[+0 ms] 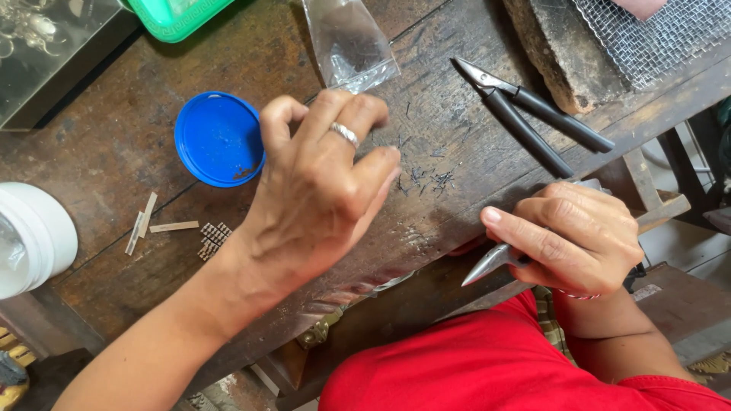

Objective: Using pliers to apply small protective tape strips to jewelry components on a wooden workbench.

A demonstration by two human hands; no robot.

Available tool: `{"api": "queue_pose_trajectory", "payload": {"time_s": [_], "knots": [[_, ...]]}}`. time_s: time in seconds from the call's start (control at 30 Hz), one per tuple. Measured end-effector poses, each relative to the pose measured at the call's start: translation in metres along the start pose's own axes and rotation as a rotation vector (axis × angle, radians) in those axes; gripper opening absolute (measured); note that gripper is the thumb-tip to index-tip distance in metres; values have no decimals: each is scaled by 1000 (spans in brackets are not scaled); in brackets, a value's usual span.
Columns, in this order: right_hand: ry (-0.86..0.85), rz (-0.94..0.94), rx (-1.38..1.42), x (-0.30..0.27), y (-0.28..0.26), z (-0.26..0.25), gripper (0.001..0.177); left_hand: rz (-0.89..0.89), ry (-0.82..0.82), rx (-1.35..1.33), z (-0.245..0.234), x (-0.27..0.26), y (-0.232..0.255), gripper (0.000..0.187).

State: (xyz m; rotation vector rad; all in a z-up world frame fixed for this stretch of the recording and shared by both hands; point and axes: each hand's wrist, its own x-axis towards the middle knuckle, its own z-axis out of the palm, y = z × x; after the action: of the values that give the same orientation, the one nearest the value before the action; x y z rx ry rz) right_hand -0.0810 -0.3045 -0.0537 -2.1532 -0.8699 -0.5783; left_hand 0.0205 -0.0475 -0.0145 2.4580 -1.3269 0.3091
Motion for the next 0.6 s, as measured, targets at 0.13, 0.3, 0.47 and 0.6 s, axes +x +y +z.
{"api": "queue_pose_trajectory", "payload": {"time_s": [0.13, 0.3, 0.47, 0.6], "knots": [[-12, -11, 20, 0, 0, -2, 47, -25, 21, -6, -10, -4, 3, 23], [3, -16, 10, 0, 0, -1, 47, 55, 43, -34, -4, -9, 2, 22], [16, -14, 4, -1, 1, -1, 47, 131, 14, 141, 3, -5, 6, 18], [16, -23, -6, -2, 1, -1, 47, 97, 71, 131, 2, -2, 2, 16]]}}
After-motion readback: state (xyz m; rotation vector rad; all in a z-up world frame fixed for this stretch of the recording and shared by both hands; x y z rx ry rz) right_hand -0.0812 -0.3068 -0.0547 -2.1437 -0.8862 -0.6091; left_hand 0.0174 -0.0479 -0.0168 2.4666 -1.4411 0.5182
